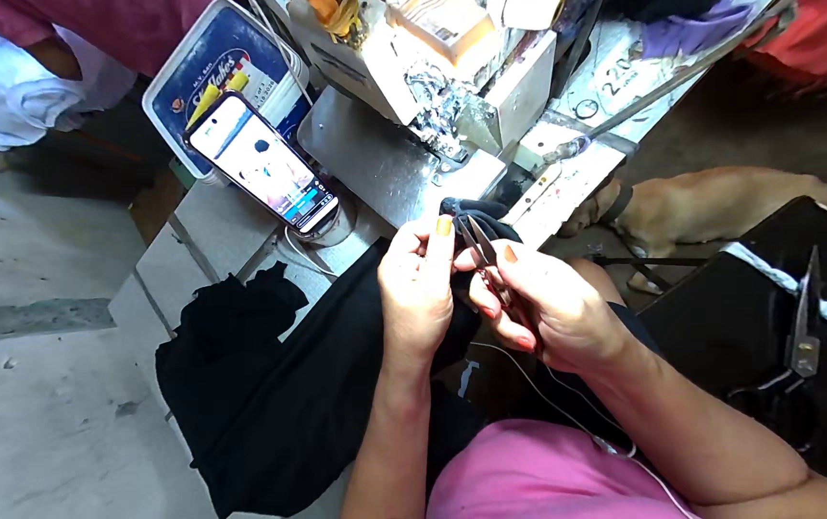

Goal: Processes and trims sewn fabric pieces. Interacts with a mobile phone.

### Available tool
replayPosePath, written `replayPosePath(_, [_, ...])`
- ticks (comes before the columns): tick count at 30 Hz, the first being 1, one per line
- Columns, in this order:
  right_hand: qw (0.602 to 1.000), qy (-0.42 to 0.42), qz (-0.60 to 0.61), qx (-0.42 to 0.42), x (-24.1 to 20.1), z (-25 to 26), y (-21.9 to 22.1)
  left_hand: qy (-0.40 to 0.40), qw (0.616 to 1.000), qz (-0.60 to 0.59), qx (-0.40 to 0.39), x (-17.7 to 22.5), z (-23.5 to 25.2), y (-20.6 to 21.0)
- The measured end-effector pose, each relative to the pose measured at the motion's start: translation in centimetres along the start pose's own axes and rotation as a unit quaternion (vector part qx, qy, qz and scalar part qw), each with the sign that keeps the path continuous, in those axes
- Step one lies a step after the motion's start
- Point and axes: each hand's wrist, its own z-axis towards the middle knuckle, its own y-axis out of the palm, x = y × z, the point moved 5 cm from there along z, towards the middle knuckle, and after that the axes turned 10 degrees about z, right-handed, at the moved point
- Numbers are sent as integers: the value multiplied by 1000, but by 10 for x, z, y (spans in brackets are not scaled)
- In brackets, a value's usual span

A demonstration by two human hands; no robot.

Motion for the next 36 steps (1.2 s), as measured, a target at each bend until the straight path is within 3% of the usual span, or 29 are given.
replayPosePath(18, [995, -87, -44, 22, -3, -1, -5, 46, 996, 73, -5, 3, -4, 0])
replayPosePath(20, [973, -189, -129, 3, -13, -7, -5, 38, 996, 76, -6, 3, -4, -1])
replayPosePath(23, [883, -340, -319, 51, -29, -6, -7, 47, 995, 81, -17, 3, -6, -1])
replayPosePath(25, [846, -347, -395, 92, -32, 4, -9, 48, 996, 78, -22, 3, -7, 1])
replayPosePath(27, [835, -347, -417, 92, -32, 11, -7, 37, 997, 68, -18, 1, -8, 2])
replayPosePath(36, [824, -359, -428, 95, -23, 11, -4, 51, 996, 74, 29, -3, -8, 1])
